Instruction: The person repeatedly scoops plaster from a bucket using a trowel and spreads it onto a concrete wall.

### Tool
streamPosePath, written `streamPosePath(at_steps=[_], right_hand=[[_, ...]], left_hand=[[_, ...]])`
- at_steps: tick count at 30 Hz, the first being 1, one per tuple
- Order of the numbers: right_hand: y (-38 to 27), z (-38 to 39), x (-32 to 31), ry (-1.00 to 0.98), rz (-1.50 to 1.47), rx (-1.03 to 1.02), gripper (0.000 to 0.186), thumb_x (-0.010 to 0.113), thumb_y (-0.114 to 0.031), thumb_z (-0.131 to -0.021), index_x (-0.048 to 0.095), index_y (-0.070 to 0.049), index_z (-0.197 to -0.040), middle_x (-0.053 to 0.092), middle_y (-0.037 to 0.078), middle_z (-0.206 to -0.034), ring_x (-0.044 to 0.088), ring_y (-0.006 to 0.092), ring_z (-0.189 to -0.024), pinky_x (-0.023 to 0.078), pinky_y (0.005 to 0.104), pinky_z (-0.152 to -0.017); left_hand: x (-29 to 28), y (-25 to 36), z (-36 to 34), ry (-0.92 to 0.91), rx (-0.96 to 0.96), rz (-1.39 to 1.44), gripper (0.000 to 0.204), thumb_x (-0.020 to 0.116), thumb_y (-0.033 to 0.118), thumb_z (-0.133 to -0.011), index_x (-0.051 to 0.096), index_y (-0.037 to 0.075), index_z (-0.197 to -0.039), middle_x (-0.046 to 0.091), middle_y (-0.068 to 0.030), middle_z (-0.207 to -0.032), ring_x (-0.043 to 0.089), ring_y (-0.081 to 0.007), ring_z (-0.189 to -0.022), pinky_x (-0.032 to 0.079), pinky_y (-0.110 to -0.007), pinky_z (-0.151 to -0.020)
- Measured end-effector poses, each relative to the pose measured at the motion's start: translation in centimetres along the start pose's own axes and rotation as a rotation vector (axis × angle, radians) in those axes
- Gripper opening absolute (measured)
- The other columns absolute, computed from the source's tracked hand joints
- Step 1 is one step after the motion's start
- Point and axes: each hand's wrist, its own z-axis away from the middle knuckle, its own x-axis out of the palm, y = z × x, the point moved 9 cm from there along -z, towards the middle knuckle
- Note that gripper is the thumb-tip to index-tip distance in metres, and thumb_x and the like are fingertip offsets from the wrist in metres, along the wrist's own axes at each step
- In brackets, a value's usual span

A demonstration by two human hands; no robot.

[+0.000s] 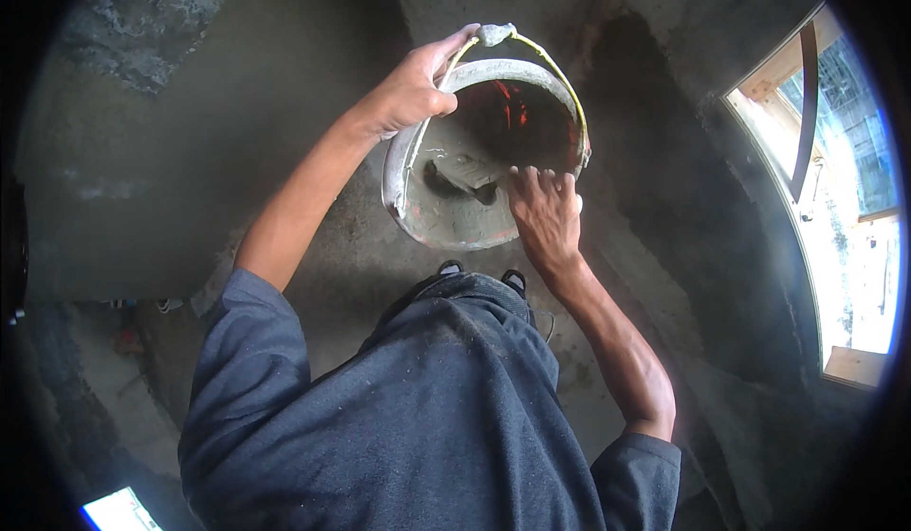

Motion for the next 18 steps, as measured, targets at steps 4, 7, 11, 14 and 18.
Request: streamPosePath(at_steps=[4,7,11,14,18], right_hand=[[1.0,-0.6,-0.3,-0.014,-0.010,0.061,0.038,0.058,-0.014,-0.077,0.057,-0.011,-0.115,0.050,0.002,-0.090,0.053,0.0166,-0.086,0.037,0.0353,-0.081],[2.2,-0.8,-0.1,-0.046,-0.045,0.101,0.039,0.058,-0.012,-0.077,0.058,-0.012,-0.116,0.053,0.004,-0.092,0.055,0.0178,-0.090,0.038,0.0366,-0.082],[2.3,-1.0,0.4,-0.108,-0.137,0.115,0.035,0.057,-0.010,-0.077,0.061,-0.012,-0.111,0.058,0.005,-0.094,0.058,0.0198,-0.092,0.038,0.0384,-0.085],[1.2,-1.0,1.0,-0.111,-0.168,0.074,0.030,0.056,-0.009,-0.078,0.063,-0.012,-0.107,0.059,0.005,-0.094,0.058,0.0198,-0.091,0.037,0.0388,-0.085],[-0.5,-1.2,0.2,-0.069,-0.176,0.023,0.024,0.057,-0.012,-0.077,0.062,-0.011,-0.100,0.056,0.004,-0.089,0.057,0.0187,-0.087,0.036,0.0356,-0.080]], left_hand=[[-0.1,-0.1,-0.1,-0.013,0.004,0.001,0.086,0.048,-0.010,-0.063,0.023,-0.006,-0.145,0.035,-0.0153,-0.146,0.033,-0.0178,-0.135,0.025,-0.023,-0.107],[-0.1,-0.2,0.0,-0.019,-0.019,0.019,0.086,0.048,-0.010,-0.063,0.023,-0.004,-0.146,0.038,-0.0136,-0.144,0.037,-0.0155,-0.131,0.029,-0.022,-0.103],[0.2,-0.7,0.0,-0.035,-0.079,0.022,0.087,0.048,-0.010,-0.063,0.023,-0.002,-0.146,0.042,-0.0107,-0.139,0.045,-0.0111,-0.118,0.038,-0.019,-0.091],[0.3,-0.9,-0.1,-0.031,-0.054,0.010,0.087,0.048,-0.010,-0.063,0.024,-0.003,-0.146,0.044,-0.0098,-0.137,0.049,-0.0099,-0.109,0.042,-0.018,-0.082],[0.2,-0.9,-0.2,-0.006,-0.002,-0.014,0.086,0.048,-0.010,-0.063,0.025,-0.003,-0.146,0.045,-0.0095,-0.136,0.049,-0.0094,-0.107,0.042,-0.018,-0.081]])
